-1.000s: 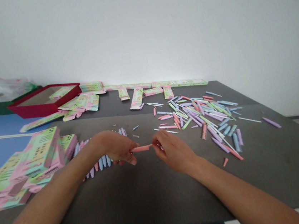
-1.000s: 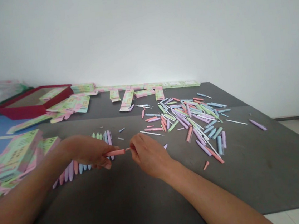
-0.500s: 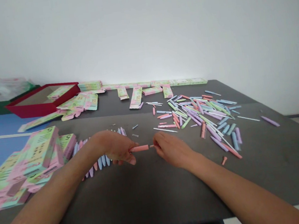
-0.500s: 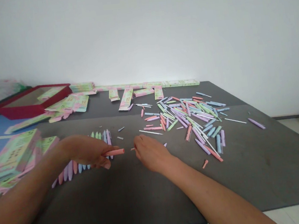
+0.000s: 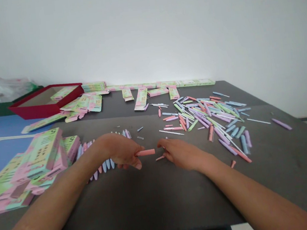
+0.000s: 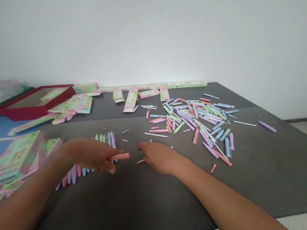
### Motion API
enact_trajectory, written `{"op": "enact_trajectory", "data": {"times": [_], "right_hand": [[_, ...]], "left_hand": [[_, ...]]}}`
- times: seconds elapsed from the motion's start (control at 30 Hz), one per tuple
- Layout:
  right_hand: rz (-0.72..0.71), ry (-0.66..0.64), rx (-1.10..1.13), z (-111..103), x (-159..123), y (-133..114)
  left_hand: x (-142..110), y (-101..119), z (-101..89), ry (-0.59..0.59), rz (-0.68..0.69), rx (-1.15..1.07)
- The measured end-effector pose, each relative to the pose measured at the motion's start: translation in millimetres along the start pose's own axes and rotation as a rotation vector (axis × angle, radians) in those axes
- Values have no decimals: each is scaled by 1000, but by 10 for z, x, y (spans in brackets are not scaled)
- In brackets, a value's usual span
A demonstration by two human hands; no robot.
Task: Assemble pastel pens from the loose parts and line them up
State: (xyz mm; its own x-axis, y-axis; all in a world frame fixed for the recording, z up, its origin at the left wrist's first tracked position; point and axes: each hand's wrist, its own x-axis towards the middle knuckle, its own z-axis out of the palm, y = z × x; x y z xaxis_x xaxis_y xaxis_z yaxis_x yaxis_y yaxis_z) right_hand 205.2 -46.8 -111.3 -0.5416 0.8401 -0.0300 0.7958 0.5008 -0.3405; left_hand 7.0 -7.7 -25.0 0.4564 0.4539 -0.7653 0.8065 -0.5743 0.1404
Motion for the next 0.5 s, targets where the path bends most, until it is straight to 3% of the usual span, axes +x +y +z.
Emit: {"op": "enact_trajectory", "data": {"times": [0.23,0.5], "right_hand": [[128,105,-41,-199,-24,181],[-35,-18,-108,-53,-18,-42]], "left_hand": [[-13,46,-20,-7,-17,37],[49,-2,34,8,-15,17]]}}
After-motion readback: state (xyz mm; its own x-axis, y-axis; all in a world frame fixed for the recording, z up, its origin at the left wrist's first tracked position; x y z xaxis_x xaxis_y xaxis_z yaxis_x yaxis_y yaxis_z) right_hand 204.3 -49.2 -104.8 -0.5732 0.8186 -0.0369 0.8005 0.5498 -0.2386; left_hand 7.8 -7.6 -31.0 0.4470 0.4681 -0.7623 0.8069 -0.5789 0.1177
